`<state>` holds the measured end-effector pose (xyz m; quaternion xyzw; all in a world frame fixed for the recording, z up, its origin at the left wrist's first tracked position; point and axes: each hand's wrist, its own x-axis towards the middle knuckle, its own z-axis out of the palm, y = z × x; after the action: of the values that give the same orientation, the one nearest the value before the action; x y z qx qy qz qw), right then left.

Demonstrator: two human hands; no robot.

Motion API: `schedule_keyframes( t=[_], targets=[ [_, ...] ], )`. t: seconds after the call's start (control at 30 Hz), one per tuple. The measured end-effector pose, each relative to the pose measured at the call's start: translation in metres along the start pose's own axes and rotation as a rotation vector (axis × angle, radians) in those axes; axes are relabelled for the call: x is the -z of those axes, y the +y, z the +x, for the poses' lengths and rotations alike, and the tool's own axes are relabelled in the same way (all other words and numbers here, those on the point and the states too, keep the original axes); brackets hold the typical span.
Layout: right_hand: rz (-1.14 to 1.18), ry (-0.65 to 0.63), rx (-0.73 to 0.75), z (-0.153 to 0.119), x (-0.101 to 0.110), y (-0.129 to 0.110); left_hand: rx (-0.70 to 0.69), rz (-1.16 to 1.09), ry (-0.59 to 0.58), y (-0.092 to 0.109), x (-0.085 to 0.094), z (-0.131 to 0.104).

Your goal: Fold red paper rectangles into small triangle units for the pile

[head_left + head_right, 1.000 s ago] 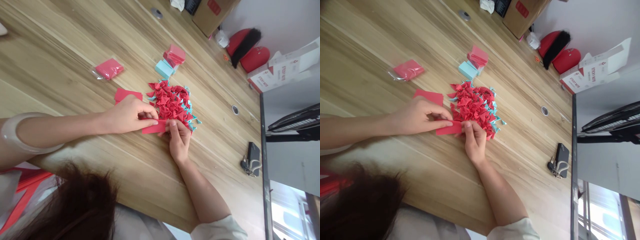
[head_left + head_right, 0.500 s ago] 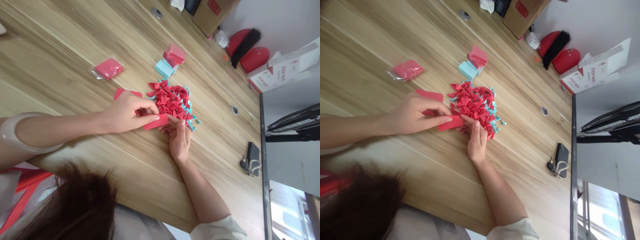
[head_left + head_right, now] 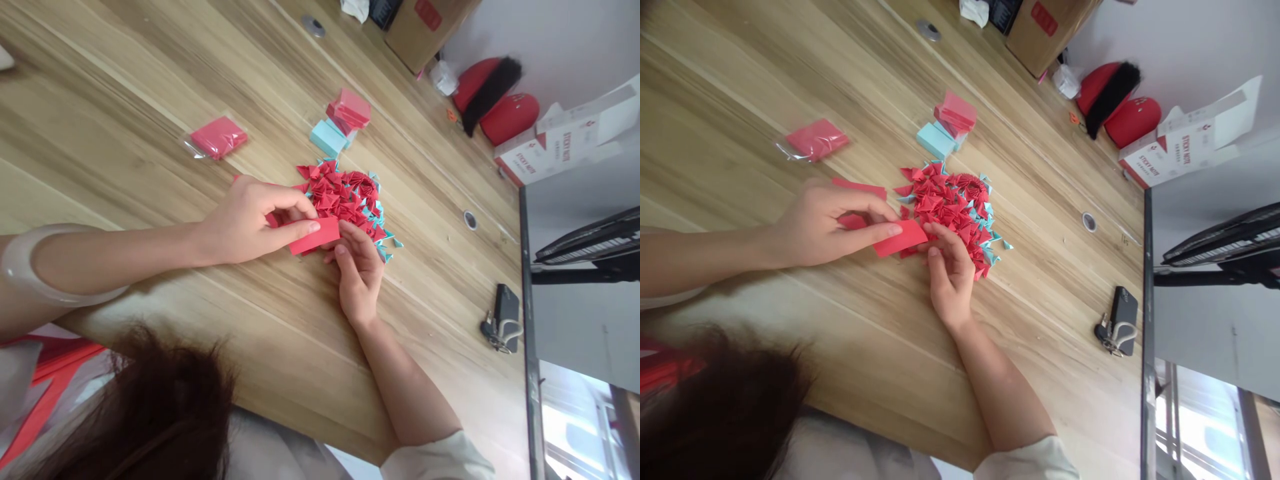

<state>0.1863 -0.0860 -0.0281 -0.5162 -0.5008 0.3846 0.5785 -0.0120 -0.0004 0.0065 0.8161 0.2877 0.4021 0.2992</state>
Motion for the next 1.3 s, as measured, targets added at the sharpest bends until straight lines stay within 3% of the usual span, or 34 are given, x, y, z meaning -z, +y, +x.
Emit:
schedule_keyframes(
  t=[0.17, 0.3, 0.47, 0.67, 1.3],
  targets=[
    [-0.132, -0.074, -0.051, -0.0015, -0.001, -0.0082, -0.06, 0.018, -0.001, 0.0003, 0.0005, 0.0002],
    [-0.096, -0.084, -0.076, -0.0028, -0.0021, -0.0087, -0.082, 0.039, 0.003, -0.0009, 0.0005, -0.0001],
    [-0.016, -0.106, -0.065, -0.002, -0.003, -0.0063, -0.044, 0.026, -0.023, -0.0001, 0.0003, -0.0004],
    [-0.108, -0.185, -0.028, -0.0019, 0.0018, -0.0008, -0.008, -0.007, -0.107, 0.0014, 0.0008, -0.0006],
    [-0.126, -0.25, 0.025, 0.0024, -0.0013, -0.0076, 0.004, -0.028, -0.175, -0.0008, 0.0007, 0.0001]
  ],
)
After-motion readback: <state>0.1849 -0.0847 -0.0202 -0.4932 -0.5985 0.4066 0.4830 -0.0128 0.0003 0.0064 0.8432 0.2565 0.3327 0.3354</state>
